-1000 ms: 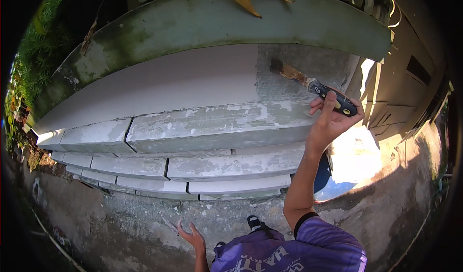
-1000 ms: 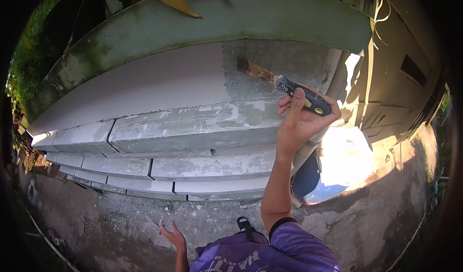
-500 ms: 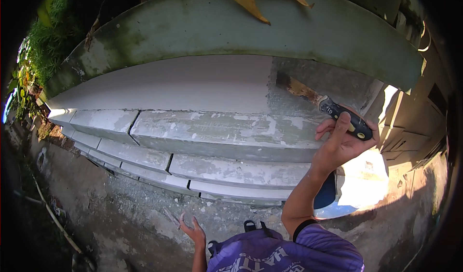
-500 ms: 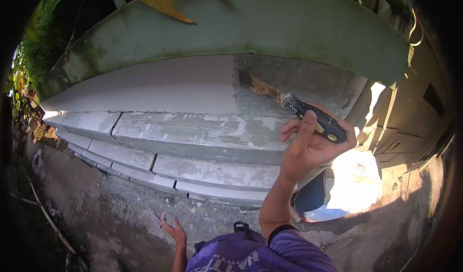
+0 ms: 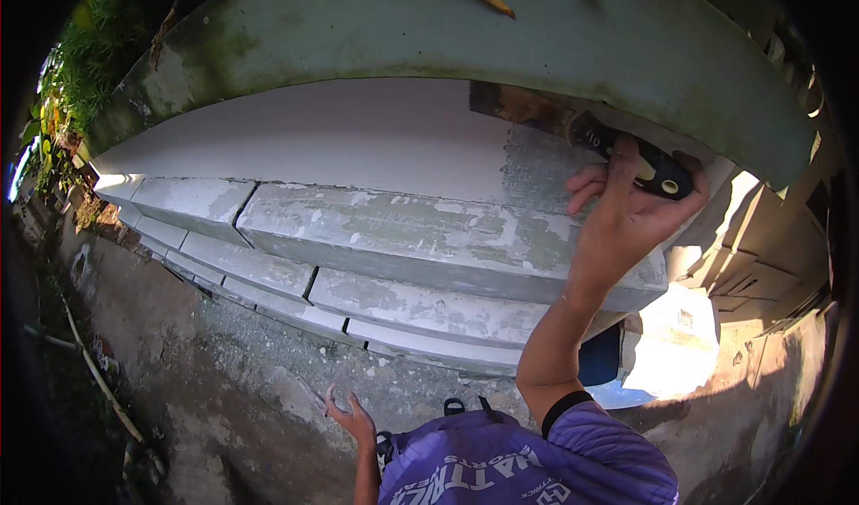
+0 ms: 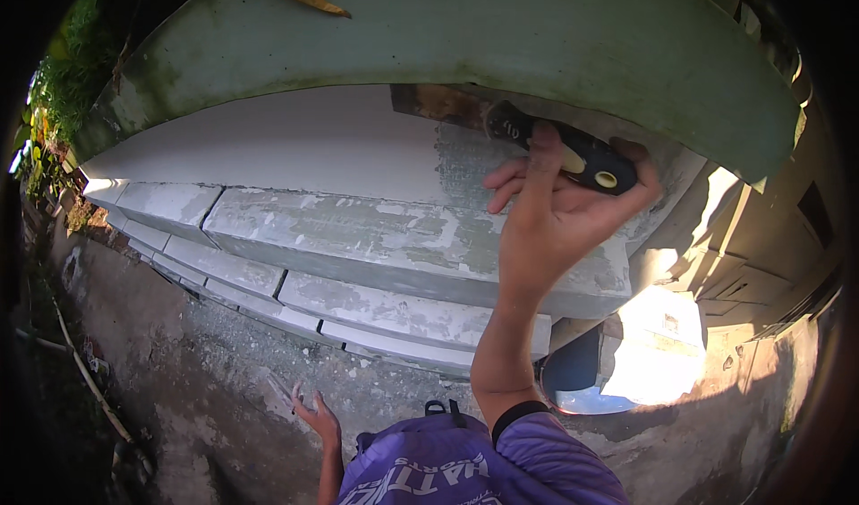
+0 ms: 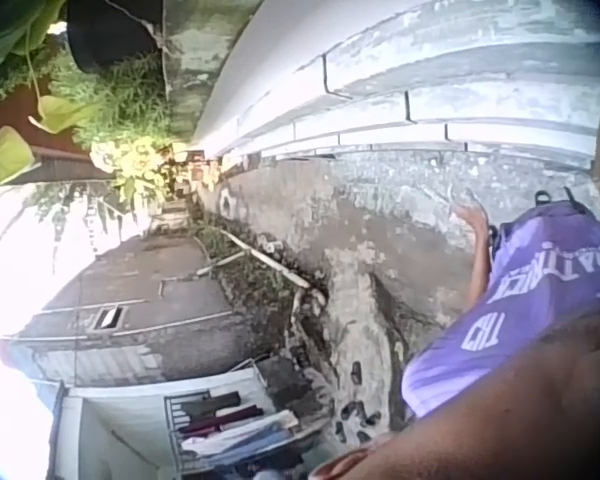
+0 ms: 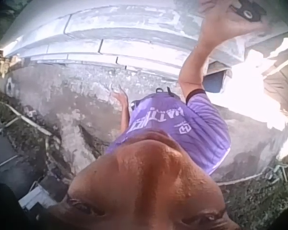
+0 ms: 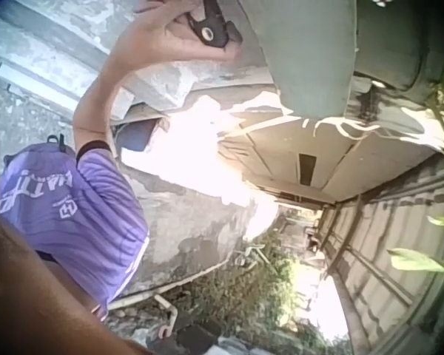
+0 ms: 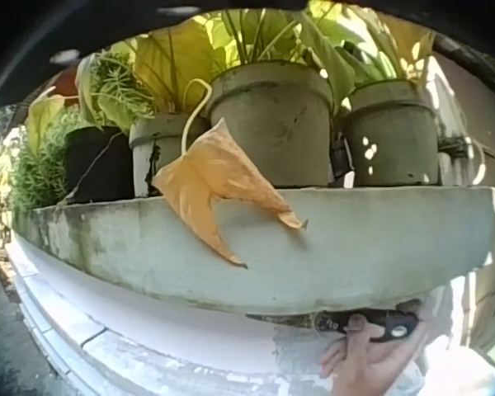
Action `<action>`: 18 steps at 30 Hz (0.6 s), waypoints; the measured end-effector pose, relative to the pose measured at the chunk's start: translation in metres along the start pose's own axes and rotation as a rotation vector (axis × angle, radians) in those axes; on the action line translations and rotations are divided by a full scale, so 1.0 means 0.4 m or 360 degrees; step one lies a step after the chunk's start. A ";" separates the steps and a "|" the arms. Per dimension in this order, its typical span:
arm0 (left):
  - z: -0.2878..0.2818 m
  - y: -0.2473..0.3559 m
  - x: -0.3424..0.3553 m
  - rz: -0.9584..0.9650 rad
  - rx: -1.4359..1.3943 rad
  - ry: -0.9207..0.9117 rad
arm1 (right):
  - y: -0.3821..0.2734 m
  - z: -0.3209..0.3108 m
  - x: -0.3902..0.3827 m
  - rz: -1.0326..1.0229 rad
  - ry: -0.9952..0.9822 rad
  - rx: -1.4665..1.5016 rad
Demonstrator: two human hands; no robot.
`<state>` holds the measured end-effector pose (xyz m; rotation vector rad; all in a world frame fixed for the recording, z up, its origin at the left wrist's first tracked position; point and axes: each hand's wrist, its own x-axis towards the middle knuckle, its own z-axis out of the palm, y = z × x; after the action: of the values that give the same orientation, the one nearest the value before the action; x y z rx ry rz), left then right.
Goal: Applying and smoothing wall putty or joint compound onto a concrete wall using a putty knife.
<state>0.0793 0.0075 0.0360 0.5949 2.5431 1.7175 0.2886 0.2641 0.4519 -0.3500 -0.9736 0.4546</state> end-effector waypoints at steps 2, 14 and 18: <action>0.002 0.000 -0.007 0.0053 -0.0006 -0.0001 | 0.031 0.032 -0.032 0.0113 -0.0282 0.0086; -0.072 -0.047 0.049 0.0073 -0.0018 0.0118 | -0.055 0.001 -0.086 -0.0170 0.0178 -0.0311; -0.088 -0.025 0.079 0.0027 -0.0021 0.0115 | -0.022 -0.023 -0.107 -0.0360 0.0610 -0.0415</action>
<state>0.0391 -0.0171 0.0474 0.5658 2.5792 1.7923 0.2778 0.2339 0.4211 -0.5336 -0.6859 0.0475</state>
